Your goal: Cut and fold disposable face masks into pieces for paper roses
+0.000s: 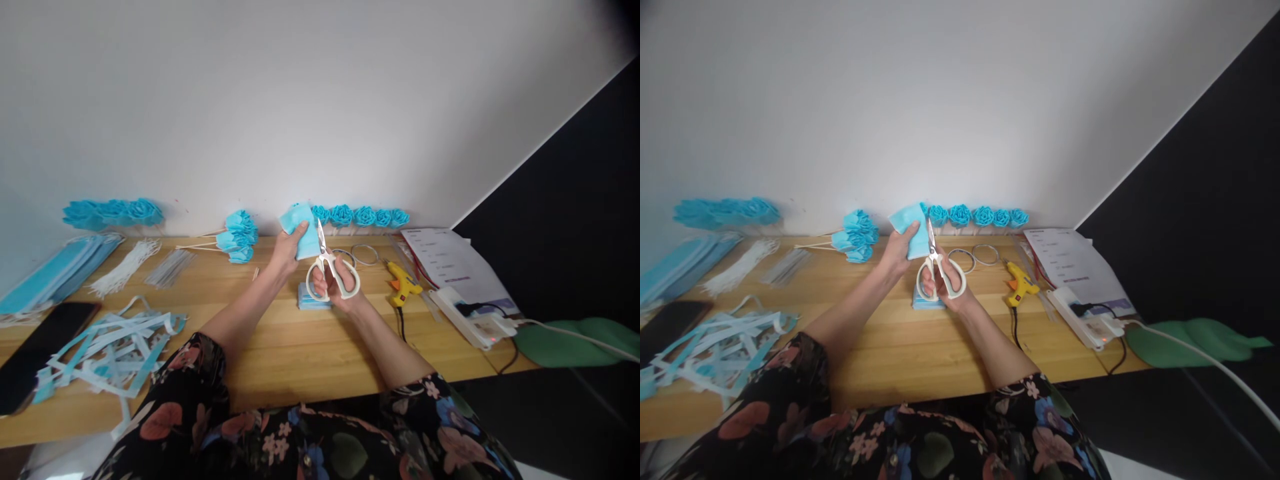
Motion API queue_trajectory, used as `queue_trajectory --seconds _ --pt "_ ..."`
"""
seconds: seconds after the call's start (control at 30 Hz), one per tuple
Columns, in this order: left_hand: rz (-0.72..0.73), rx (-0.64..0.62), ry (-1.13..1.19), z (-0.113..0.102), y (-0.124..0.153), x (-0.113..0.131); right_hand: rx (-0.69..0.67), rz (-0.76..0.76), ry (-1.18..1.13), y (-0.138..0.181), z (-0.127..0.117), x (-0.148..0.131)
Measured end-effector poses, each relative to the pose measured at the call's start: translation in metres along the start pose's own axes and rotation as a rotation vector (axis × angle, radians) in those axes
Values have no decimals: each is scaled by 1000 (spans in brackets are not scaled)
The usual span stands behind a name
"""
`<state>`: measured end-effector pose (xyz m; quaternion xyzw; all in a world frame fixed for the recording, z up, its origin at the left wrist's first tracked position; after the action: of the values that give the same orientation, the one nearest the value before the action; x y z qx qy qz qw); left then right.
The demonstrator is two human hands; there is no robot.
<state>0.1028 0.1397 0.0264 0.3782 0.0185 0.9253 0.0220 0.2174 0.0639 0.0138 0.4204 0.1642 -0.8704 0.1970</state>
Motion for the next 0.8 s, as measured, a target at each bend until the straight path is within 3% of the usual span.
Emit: queue_trajectory --seconds 0.8 --pt "-22 -29 -8 2 3 -9 42 -40 -86 -1 -3 4"
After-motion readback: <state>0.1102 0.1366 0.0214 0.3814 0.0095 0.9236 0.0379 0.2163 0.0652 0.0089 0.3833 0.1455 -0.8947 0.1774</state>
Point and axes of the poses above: each hand's wrist, its own y-axis away from the middle knuckle, its own z-axis out of the palm, x = y × z, the point moved 3 cm from there along -y, towards the middle knuckle, and after that the axes turned 5 degrees about -x, right-handed, at the moved point
